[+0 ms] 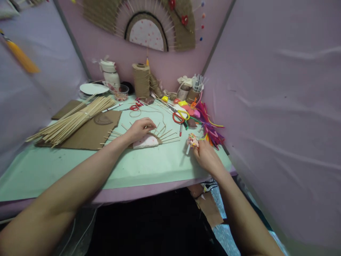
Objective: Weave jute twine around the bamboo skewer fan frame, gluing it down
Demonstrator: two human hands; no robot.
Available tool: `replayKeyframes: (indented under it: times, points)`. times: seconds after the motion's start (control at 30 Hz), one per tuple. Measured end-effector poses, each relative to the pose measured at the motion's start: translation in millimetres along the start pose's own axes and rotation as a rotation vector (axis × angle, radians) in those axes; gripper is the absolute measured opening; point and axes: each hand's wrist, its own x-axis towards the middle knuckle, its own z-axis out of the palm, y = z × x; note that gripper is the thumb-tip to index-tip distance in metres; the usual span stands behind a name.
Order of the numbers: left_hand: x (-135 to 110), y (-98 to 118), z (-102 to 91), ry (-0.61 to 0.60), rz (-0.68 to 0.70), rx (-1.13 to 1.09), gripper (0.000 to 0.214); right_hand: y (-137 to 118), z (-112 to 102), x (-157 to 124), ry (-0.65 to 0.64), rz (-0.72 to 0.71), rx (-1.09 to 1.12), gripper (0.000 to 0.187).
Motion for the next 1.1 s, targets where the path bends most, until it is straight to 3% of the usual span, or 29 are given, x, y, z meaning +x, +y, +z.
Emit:
replayKeyframes:
  times: [0.13,0.27,0.4,0.57,0.7,1.1]
  points:
    - [0,-4,5.6,-0.103,-0.001,-0.017,0.014,8,16,-16,0.004,0.047,-0.198,0.037]
    - [0,-9,8.5,-0.126,0.003,-0.079,0.015,-9,-7,-24,0.151,0.094,-0.275,0.056]
    - [0,-8,8.5,-0.132,-0.015,-0.081,0.014,-54,-16,-7,0.271,-0.096,0.017,0.04]
    - [0,-5,8.4,-0.161,-0.029,-0.065,0.012,-101,20,31,0.164,-0.136,0.278,0.022]
    - [-1,-6,11.1,-0.173,-0.019,-0.047,0.013,-109,38,38,0.16,-0.132,0.344,0.013]
    - [0,-3,13.4,-0.187,-0.106,0.115,0.015,-117,50,29,0.218,-0.078,0.321,0.014]
